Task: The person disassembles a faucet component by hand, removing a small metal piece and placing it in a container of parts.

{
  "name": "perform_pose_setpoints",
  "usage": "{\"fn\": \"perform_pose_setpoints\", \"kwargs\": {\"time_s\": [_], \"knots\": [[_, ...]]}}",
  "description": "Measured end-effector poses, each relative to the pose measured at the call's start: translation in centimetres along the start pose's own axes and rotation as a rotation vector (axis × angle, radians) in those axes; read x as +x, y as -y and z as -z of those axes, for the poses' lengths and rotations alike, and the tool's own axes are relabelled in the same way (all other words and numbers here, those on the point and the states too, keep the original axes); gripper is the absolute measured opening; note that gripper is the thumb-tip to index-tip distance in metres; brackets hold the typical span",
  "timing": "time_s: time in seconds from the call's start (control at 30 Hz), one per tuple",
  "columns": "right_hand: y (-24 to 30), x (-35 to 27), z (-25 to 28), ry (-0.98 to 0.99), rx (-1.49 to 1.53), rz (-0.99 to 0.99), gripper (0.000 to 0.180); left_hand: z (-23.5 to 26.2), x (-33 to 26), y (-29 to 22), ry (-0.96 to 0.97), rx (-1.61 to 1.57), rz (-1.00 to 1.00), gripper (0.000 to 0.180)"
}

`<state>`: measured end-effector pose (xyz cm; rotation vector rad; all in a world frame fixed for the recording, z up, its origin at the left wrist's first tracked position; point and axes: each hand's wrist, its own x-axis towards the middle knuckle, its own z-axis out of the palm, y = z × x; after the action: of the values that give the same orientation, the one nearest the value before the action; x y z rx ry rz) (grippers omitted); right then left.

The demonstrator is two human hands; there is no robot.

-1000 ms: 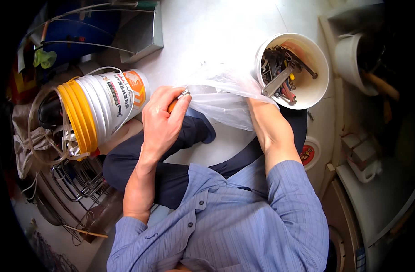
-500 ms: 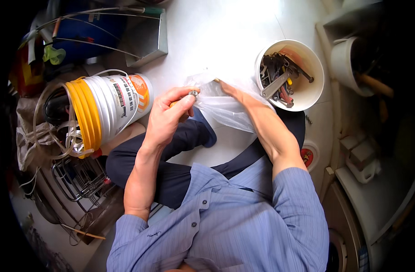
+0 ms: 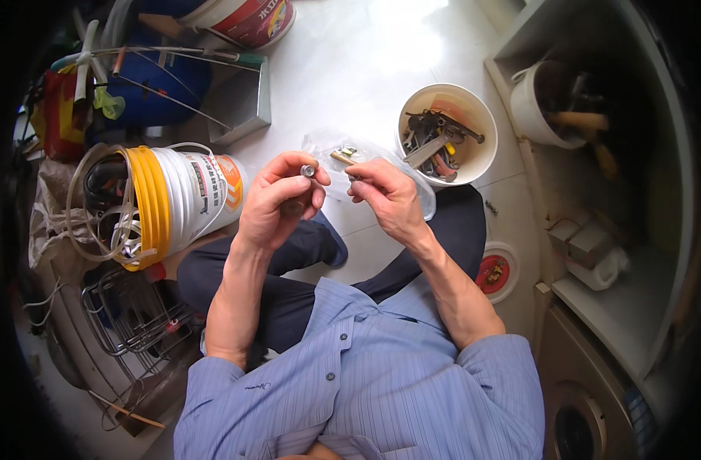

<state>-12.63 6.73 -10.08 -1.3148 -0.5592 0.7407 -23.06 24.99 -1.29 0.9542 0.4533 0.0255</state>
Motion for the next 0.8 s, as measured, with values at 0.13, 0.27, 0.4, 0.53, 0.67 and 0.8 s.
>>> {"fn": "perform_pose_setpoints", "kwargs": {"time_s": [0.13, 0.27, 0.4, 0.53, 0.67, 0.8], "knots": [[4.1, -1.6, 0.6, -0.088, 0.091, 0.058, 0.022, -2.4, -0.2, -0.1, 0.173, -0.185, 0.035, 0.017], [7.2, -3.2, 1.1, -0.223, 0.003, 0.059, 0.024, -3.9, -0.2, 1.4, 0.162, -0.118, 0.126, 0.017], [8.8, -4.3, 2.0, -0.217, -0.313, 0.316, 0.028, -5.3, -0.2, 2.9, 0.094, 0.020, 0.193, 0.017], [9.7, -5.1, 2.4, -0.239, -0.469, 0.387, 0.026, -6.6, -0.2, 3.3, 0.135, 0.136, 0.172, 0.025], [9.3, -5.5, 2.7, -0.235, -0.596, 0.473, 0.025, -7.7, -0.4, 2.8, 0.121, 0.240, 0.162, 0.027], [9.1, -5.7, 3.2, -0.207, -0.536, 0.452, 0.025, -7.7, -0.3, 3.1, 0.113, 0.275, 0.149, 0.025]]}}
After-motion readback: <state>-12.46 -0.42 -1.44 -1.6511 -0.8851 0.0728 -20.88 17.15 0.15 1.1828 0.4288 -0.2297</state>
